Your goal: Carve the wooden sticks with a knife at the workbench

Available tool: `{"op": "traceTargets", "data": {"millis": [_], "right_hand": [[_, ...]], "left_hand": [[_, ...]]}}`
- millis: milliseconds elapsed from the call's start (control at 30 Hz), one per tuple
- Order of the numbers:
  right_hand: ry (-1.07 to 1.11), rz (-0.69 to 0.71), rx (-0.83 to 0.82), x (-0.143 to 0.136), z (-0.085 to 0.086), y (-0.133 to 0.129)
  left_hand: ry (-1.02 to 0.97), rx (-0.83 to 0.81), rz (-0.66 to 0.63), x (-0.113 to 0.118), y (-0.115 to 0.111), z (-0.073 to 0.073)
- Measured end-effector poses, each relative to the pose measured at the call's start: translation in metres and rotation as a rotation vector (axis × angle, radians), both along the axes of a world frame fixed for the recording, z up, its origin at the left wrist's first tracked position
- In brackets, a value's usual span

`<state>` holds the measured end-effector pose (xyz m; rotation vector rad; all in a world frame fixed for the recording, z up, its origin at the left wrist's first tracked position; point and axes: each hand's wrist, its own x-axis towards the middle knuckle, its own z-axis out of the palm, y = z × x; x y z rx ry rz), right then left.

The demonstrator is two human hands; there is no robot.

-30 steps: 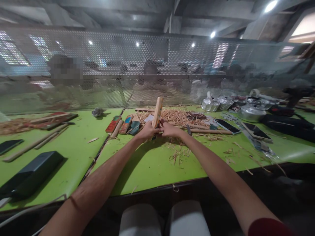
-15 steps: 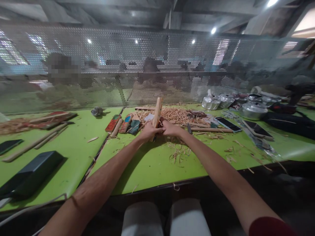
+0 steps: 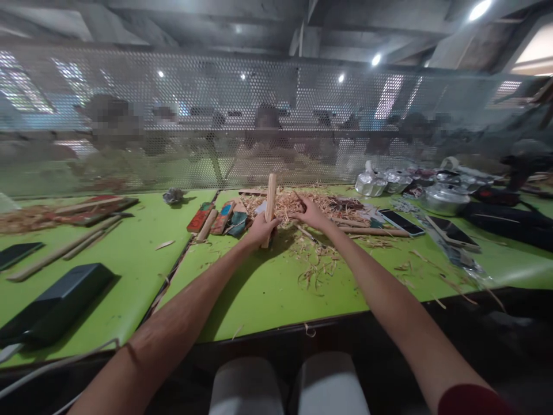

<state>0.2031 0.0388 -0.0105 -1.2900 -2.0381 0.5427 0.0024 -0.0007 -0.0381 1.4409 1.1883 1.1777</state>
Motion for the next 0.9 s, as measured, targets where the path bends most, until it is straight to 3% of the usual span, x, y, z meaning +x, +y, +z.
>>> {"op": "traceTargets", "data": {"millis": [67,167,367,500,600,733,900], "right_hand": [[0.081,-0.128,0.058,0.004,0.001,0.004],[0.100,-0.207,0.126,0.002,0.003,0.004],[-0.128,-0.206,0.182,-0.009,0.008,-0.009],[-0.299,-0.207,0.203,-0.014,0.010,-0.015],[-0.426,-0.190,0.182,-0.018,0.011,-0.019],[-0.548,-0.159,0.102,-0.021,0.015,-0.025],[-0.616,-0.164,0.019,-0.024,0.019,-0.033]], "left_hand": [[0.020,0.033,0.011,-0.001,0.002,-0.003],[0.058,0.087,0.005,-0.002,0.002,-0.004],[0.180,0.213,0.012,-0.004,0.000,0.000],[0.124,0.229,-0.070,-0.004,0.002,-0.004],[0.094,0.245,-0.057,-0.003,0.004,-0.009],[0.014,0.100,-0.077,-0.001,0.001,-0.011],[-0.177,-0.092,-0.166,0.003,-0.009,-0.003]]}}
